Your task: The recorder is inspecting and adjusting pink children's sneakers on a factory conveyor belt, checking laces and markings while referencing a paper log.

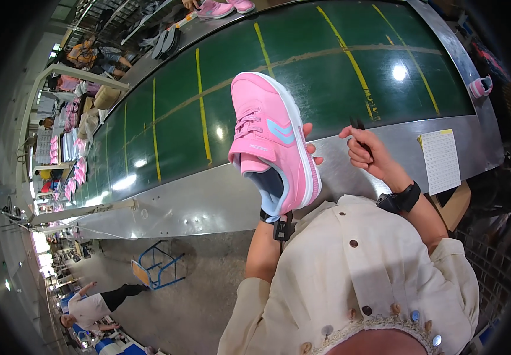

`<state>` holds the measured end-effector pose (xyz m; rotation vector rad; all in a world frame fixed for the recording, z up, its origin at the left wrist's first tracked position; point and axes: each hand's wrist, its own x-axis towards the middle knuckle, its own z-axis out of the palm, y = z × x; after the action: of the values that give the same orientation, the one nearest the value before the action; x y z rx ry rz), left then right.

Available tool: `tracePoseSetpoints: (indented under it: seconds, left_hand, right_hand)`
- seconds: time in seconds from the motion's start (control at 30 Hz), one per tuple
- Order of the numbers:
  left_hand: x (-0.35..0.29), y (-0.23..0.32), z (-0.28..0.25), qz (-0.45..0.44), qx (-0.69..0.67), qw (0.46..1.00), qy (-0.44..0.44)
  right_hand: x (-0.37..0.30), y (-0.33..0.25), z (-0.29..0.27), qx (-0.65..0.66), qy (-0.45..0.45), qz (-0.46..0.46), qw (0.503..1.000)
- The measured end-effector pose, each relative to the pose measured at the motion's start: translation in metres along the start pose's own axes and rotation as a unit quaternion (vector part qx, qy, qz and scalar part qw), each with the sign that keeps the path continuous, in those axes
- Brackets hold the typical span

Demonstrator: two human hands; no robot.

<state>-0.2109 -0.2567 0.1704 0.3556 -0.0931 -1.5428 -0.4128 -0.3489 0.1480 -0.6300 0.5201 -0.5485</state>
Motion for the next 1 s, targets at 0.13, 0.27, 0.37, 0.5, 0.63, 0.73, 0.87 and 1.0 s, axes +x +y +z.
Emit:
tracePoseSetpoints:
  seconds: [0.13, 0.27, 0.37, 0.5, 0.63, 0.73, 0.87, 1.0]
  left_hand:
    - [0.000, 0.008, 0.000, -0.056, -0.062, 0.995, -0.062]
    - [0.011, 0.006, -0.014, -0.083, -0.181, 0.969, -0.143]
    - [0.023, 0.001, -0.026, -0.135, -0.318, 0.928, -0.139]
    - [0.030, -0.005, -0.035, -0.100, -0.325, 0.937, -0.074]
    - [0.030, -0.010, -0.037, -0.057, -0.158, 0.986, 0.021]
    - [0.029, -0.015, -0.036, -0.046, -0.087, 0.992, 0.076]
    - [0.029, -0.018, -0.038, -0.054, -0.061, 0.995, 0.053]
    - [0.034, -0.029, -0.065, -0.076, 0.003, 0.997, 0.024]
  right_hand:
    - [0.001, 0.000, 0.002, 0.004, 0.015, 0.017, 1.000]
    - [0.002, -0.006, 0.005, 0.008, 0.033, 0.027, 0.999]
    - [0.005, -0.008, 0.007, 0.003, 0.032, 0.022, 0.999]
    - [0.006, -0.006, 0.007, 0.008, 0.031, 0.021, 0.999]
    - [0.005, -0.004, 0.005, 0.012, 0.037, 0.022, 0.999]
    - [0.005, -0.005, 0.005, 0.005, 0.041, 0.022, 0.999]
    - [0.006, -0.010, 0.011, -0.026, 0.032, 0.009, 0.999]
    - [0.011, -0.013, 0.014, -0.192, 0.049, -0.086, 0.976]
